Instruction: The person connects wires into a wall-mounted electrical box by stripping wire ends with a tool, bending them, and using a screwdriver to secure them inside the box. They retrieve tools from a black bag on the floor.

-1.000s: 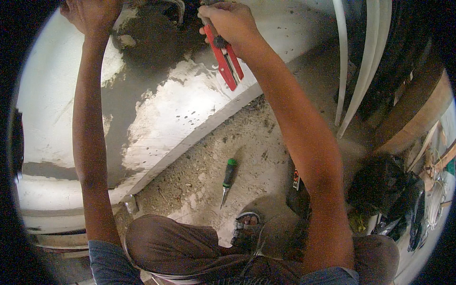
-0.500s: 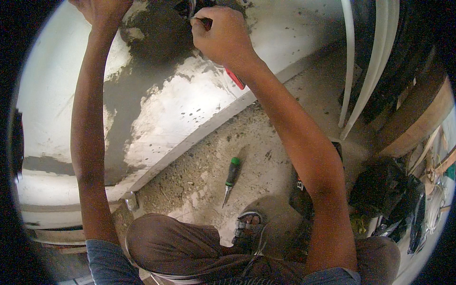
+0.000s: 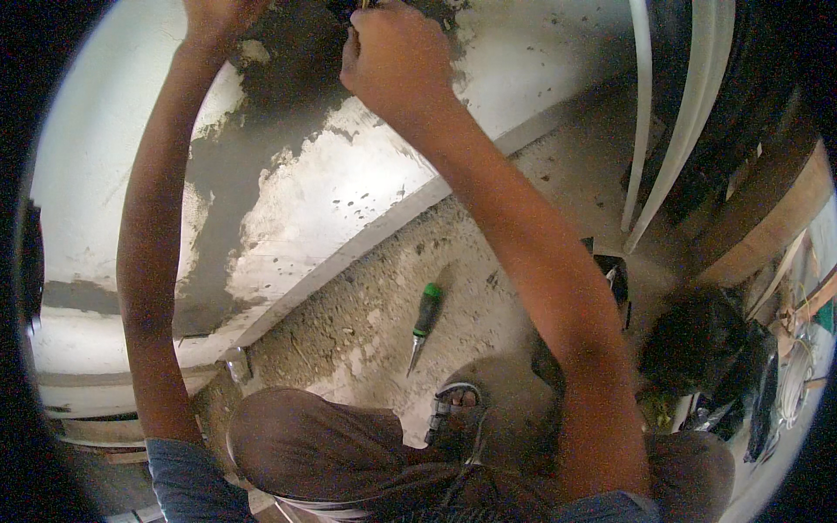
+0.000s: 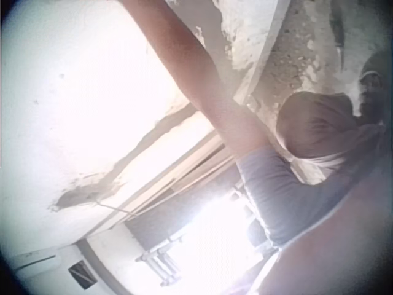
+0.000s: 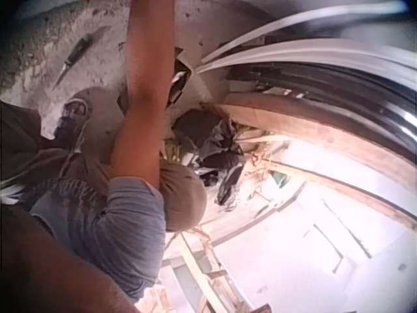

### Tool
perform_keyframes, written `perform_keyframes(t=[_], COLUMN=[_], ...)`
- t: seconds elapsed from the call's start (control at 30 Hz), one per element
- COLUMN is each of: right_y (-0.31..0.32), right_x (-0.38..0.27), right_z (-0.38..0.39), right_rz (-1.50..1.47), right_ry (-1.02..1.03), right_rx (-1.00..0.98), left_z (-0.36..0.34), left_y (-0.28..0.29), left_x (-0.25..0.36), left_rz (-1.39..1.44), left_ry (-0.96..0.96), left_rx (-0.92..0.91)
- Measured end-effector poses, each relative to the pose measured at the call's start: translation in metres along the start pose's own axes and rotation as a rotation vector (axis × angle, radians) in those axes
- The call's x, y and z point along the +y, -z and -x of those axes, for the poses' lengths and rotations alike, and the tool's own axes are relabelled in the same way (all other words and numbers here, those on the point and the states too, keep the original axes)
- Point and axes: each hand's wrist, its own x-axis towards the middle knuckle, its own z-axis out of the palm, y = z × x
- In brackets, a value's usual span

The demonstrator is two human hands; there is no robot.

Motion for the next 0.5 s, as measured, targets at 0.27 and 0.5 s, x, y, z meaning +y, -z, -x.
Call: perform_keyframes(t=[0.27, 0.5], right_y=[-0.003, -0.002], right_x=[0.027, 0.004], right_z=[0.009, 0.038], right_rz=[-0.536, -0.251], right_ry=[-0.47, -0.319], right_rx=[-0.198, 0.012], left_z=[0.045, 0.109], left_y=[0.018, 0.025], left_x=[0.136, 0.16], left_rz=[0.114, 0.235], left_ry=[-0.108, -0.044], left_rx=[-0.585, -0.213])
